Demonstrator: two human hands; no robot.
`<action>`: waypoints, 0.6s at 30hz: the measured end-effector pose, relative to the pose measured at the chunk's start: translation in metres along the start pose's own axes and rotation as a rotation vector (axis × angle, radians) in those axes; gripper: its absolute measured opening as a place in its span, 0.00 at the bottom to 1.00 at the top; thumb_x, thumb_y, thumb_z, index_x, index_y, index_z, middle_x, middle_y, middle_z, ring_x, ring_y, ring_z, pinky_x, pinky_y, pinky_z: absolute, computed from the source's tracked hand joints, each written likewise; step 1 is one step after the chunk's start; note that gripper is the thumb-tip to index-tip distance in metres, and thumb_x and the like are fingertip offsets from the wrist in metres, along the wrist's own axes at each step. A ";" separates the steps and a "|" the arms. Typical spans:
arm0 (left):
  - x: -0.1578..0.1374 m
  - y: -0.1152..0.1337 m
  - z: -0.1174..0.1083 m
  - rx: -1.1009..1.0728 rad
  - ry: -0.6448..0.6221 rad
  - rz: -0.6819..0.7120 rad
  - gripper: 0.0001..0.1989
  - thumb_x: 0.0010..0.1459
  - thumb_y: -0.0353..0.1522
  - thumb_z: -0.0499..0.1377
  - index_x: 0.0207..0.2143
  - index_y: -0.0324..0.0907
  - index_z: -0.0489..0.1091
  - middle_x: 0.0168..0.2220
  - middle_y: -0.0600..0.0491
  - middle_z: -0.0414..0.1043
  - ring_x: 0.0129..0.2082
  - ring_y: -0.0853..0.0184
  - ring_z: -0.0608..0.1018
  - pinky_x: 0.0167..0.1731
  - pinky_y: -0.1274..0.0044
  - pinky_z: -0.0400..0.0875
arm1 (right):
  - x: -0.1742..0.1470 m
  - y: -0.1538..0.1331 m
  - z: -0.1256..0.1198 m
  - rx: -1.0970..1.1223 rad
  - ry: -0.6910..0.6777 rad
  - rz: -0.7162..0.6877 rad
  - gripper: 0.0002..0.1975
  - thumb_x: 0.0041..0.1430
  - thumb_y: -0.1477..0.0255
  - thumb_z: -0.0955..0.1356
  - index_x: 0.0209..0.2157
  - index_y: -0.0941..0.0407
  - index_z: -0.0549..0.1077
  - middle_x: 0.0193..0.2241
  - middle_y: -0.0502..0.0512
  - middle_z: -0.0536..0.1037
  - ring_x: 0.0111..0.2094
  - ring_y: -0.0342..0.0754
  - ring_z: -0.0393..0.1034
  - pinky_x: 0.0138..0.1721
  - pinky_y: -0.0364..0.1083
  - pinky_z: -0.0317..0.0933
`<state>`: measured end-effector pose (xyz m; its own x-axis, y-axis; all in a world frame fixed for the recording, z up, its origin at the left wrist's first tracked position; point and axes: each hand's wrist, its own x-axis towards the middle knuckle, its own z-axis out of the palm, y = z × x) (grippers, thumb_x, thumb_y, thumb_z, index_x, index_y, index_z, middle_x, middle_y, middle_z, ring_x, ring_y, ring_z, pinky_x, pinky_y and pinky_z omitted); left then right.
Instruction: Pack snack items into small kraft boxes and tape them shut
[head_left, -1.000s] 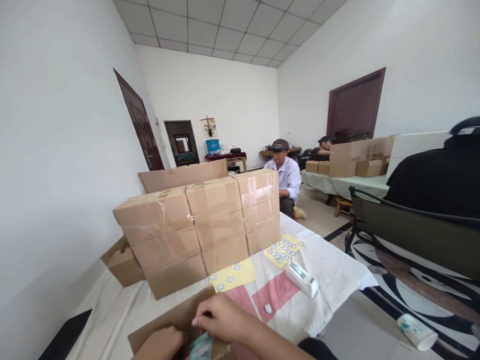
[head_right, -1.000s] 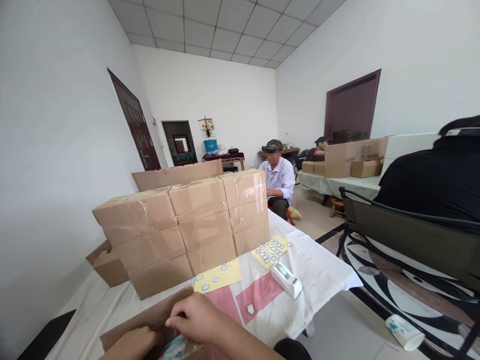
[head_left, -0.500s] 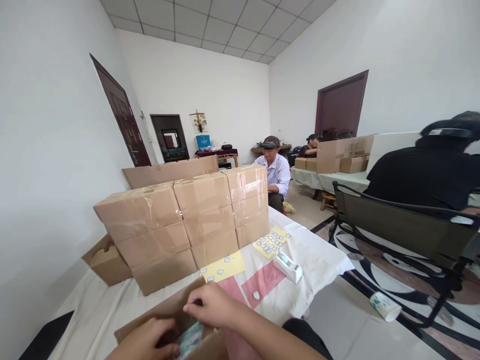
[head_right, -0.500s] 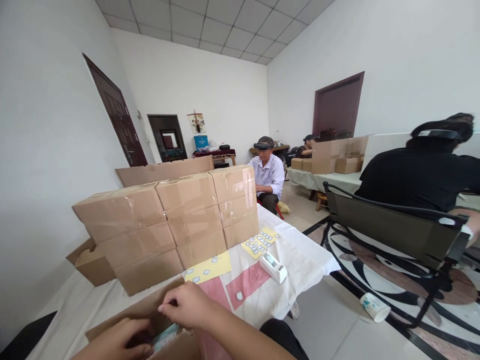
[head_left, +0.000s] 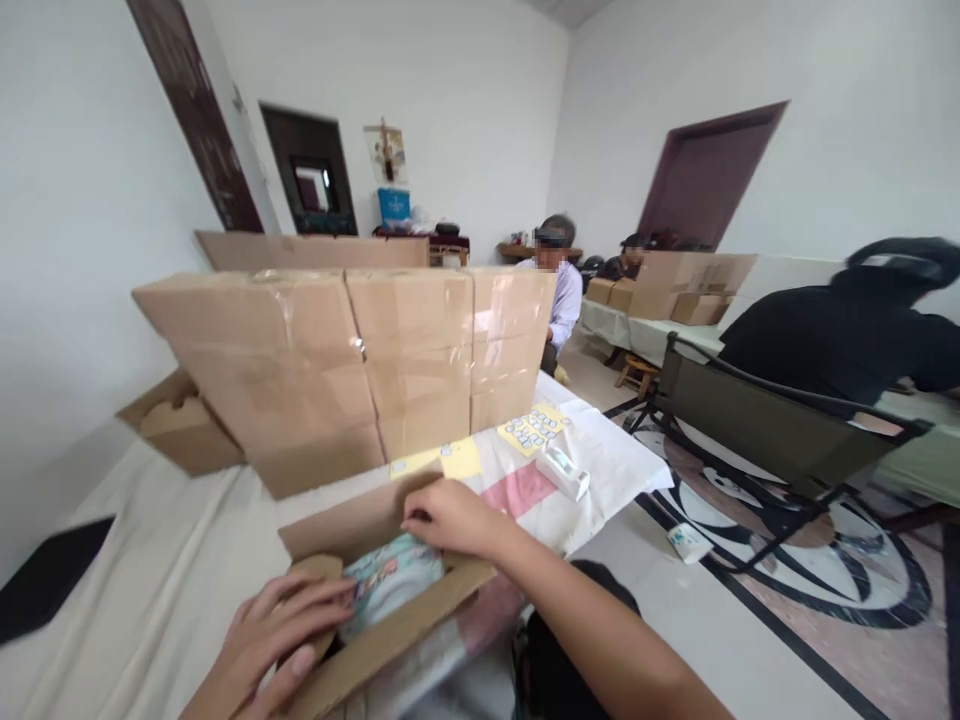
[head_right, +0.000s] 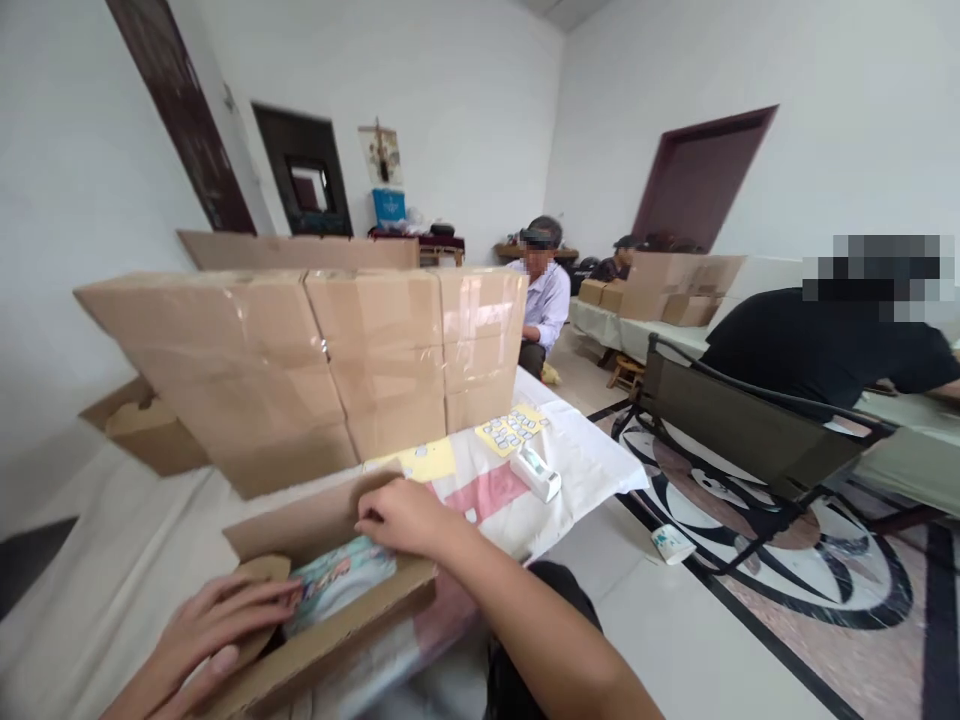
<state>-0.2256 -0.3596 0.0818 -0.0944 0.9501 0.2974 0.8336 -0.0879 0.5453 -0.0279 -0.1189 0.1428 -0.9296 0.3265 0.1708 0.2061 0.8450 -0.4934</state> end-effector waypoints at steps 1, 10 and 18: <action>0.000 0.015 -0.002 0.040 -0.030 0.029 0.20 0.68 0.49 0.50 0.53 0.58 0.75 0.60 0.54 0.74 0.65 0.47 0.66 0.62 0.49 0.62 | -0.002 -0.003 0.001 -0.024 -0.014 0.018 0.05 0.62 0.73 0.70 0.31 0.56 0.77 0.29 0.49 0.78 0.31 0.43 0.67 0.31 0.41 0.51; -0.010 0.051 -0.010 0.074 0.110 0.133 0.07 0.65 0.33 0.56 0.45 0.45 0.64 0.50 0.47 0.69 0.56 0.52 0.62 0.55 0.60 0.59 | 0.006 -0.030 -0.009 -0.335 -0.333 0.023 0.15 0.59 0.62 0.74 0.44 0.56 0.80 0.39 0.58 0.83 0.40 0.53 0.75 0.35 0.46 0.53; -0.013 0.045 -0.011 0.077 0.218 0.138 0.06 0.62 0.28 0.55 0.40 0.44 0.59 0.46 0.47 0.66 0.51 0.54 0.62 0.52 0.60 0.62 | 0.020 -0.046 -0.009 -0.251 -0.528 -0.102 0.17 0.58 0.60 0.75 0.46 0.53 0.77 0.44 0.56 0.82 0.43 0.54 0.75 0.34 0.46 0.55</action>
<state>-0.1930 -0.3796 0.1109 -0.0850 0.8430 0.5312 0.8847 -0.1814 0.4294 -0.0534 -0.1471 0.1768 -0.9613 0.0380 -0.2729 0.1142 0.9564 -0.2690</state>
